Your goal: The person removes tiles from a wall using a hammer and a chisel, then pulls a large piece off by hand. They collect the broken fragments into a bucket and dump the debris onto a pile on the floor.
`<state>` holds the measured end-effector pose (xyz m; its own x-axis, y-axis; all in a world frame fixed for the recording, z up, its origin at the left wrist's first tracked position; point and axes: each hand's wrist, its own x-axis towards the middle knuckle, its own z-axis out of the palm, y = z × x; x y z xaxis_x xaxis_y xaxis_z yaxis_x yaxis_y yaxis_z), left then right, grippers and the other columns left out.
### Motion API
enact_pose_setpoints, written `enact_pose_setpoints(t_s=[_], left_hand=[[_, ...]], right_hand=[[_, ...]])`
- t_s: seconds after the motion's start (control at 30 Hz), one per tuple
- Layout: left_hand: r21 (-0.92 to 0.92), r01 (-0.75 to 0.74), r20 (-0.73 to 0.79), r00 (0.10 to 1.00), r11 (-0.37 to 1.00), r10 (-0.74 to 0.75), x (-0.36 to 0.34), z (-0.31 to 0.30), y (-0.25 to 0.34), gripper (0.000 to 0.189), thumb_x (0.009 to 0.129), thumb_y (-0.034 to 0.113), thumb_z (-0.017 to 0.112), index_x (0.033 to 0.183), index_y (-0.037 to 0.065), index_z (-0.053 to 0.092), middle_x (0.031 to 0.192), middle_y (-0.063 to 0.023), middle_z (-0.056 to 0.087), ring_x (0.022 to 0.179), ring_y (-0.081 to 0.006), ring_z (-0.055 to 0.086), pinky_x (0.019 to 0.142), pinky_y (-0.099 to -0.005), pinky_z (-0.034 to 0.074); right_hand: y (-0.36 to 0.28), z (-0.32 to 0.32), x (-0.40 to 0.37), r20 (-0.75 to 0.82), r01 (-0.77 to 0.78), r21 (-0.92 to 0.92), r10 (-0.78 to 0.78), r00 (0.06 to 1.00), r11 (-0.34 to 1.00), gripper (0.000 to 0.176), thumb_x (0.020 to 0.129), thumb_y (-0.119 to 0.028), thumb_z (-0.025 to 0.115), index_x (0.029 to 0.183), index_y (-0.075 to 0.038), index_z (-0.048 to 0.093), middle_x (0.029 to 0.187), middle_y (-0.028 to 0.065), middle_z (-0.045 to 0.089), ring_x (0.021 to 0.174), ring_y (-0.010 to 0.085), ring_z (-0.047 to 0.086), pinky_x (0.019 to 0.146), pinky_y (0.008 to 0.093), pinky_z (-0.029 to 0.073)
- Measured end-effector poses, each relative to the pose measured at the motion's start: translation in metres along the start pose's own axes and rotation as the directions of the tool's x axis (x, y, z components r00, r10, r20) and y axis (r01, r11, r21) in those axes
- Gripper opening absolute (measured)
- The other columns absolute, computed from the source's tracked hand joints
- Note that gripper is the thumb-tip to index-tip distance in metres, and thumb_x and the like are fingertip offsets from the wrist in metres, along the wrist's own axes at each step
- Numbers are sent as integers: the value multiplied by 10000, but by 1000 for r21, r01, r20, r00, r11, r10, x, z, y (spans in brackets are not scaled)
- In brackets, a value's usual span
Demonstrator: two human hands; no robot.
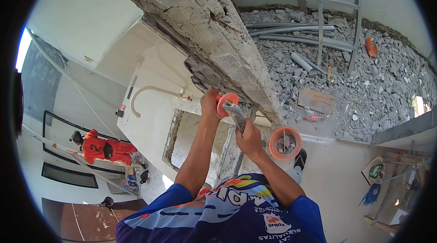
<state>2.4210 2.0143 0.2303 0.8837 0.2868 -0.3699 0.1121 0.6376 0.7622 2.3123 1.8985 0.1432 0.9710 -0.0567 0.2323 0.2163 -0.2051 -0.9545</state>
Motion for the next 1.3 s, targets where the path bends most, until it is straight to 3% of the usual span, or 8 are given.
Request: enact_pose_setpoints(t_s=[0.2,0.27,0.37,0.47,0.57,0.67,0.8,1.3], left_hand=[[-27,20,-27,999,999,-21,11,-10,-2,110,827,39,517,743,23,448,657,-107,502,547,-217,504,525,-382,512],[-14,26,-22,999,1000,-27,10,-6,-5,112,834,41,511,743,23,448,659,-104,501,547,-217,504,523,-387,513],[8,3,-12,1000,1000,-3,2,-1,-1,119,856,55,503,755,18,451,664,-102,499,547,-215,505,515,-395,516],[-16,-8,-4,1000,1000,7,2,-2,-2,140,883,80,501,771,13,452,668,-105,505,545,-218,507,515,-399,518],[-5,-3,-4,1000,1000,3,2,-2,-4,157,896,96,506,776,12,450,665,-108,510,539,-225,508,515,-401,516],[-8,3,-32,999,1000,-3,4,-2,-5,157,896,96,512,776,15,448,659,-107,509,532,-229,507,508,-401,508],[-62,-15,-28,1000,998,14,2,2,-5,122,874,65,506,781,15,446,653,-107,502,530,-230,502,497,-400,501],[-25,5,-24,1000,1000,-6,9,1,-4,74,817,35,506,763,24,456,671,-102,500,573,-203,511,536,-370,520]], right_hand=[[19,33,-8,-364,272,470,-97,926,839,299,938,-126,551,1149,7,386,768,247,603,744,359,649,665,478,496],[33,26,-2,16,-147,5,147,989,989,245,944,-110,533,1123,-2,405,748,198,587,752,317,636,680,494,493],[14,-9,1,-53,123,58,-120,991,991,291,909,-71,553,1134,12,387,737,254,577,684,394,605,597,466,444],[33,20,-15,-130,65,287,-29,991,956,333,915,-110,561,1140,70,393,771,291,614,732,461,627,630,497,452],[29,16,-8,114,-171,13,168,979,985,383,924,-163,572,1143,116,429,863,306,651,837,429,674,693,495,487],[8,3,-15,-14,-134,176,139,990,975,422,889,-124,581,1187,99,383,856,349,622,848,510,628,714,533,480],[37,31,-10,-48,-23,8,24,999,1000,281,929,-151,600,1059,56,463,728,182,600,635,287,606,592,410,447],[31,18,5,-97,-28,31,31,995,999,344,833,-67,627,1103,77,470,791,270,637,733,444,646,632,451,480]])
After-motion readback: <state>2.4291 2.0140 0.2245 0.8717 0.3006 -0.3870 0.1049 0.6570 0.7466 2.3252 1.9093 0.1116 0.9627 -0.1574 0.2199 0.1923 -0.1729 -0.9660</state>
